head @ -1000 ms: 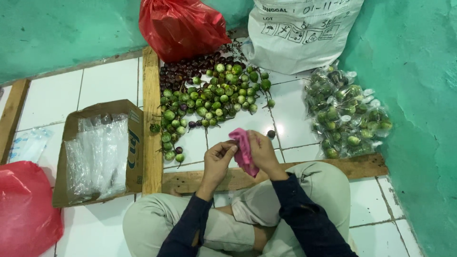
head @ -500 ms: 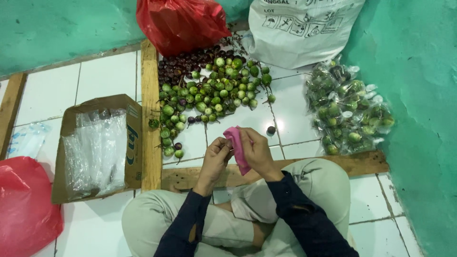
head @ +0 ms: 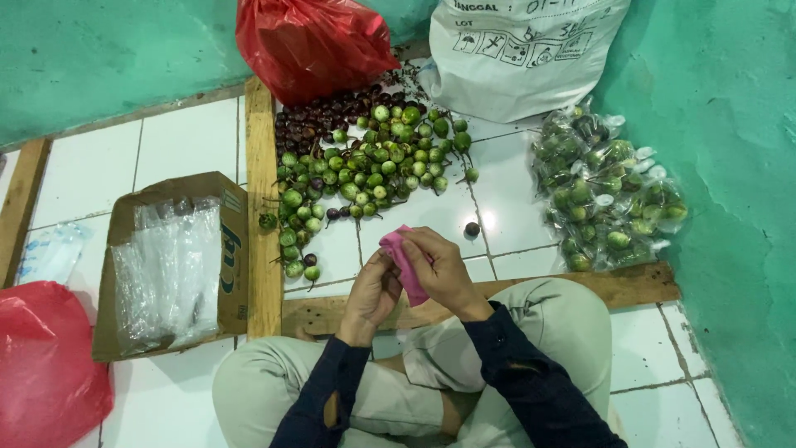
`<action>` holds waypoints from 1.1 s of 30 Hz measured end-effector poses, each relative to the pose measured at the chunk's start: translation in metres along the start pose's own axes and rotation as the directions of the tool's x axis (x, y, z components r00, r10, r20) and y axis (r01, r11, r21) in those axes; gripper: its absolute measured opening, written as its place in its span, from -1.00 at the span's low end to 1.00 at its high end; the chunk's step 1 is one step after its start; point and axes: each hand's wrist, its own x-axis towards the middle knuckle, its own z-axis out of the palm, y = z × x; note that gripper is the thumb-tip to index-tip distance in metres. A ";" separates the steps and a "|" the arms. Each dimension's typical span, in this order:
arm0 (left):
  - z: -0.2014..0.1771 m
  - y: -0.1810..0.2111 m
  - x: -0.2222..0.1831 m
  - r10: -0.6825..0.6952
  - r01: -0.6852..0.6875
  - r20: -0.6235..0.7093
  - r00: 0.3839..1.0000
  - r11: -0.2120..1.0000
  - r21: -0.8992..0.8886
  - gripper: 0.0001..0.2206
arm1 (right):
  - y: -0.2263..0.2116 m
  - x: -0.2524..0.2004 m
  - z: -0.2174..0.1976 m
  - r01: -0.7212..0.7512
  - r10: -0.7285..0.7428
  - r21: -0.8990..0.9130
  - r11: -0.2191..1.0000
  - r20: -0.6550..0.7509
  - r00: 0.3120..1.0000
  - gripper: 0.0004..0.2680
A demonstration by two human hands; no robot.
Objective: Cleaning small green fruits by wiping them individually with a pink cloth
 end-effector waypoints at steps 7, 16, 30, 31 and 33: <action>0.032 0.018 -0.007 0.054 -0.052 -0.018 0.998 0.994 0.099 -0.92 | -0.012 0.001 0.002 -0.254 0.287 0.224 0.941 -0.128 0.949 -0.75; 0.024 0.003 0.001 0.484 -0.311 -0.116 0.867 0.710 0.632 -0.82 | 0.036 -0.017 0.018 -0.273 0.270 0.023 0.962 0.097 0.958 -0.58; 0.038 -0.003 -0.005 0.351 -0.329 0.010 0.936 0.865 0.378 -0.66 | 0.048 -0.010 0.011 -0.504 0.571 0.415 0.757 -0.047 0.819 -0.82; 0.043 0.001 -0.010 0.351 -0.327 0.008 0.936 0.865 0.380 -0.66 | 0.043 -0.009 0.011 -0.506 0.573 0.417 0.755 -0.045 0.818 -0.82; 0.053 0.010 -0.018 0.258 -0.243 -0.012 0.966 0.926 0.289 -0.70 | 0.033 -0.005 0.011 -0.556 0.656 0.505 0.660 -0.027 0.754 -0.79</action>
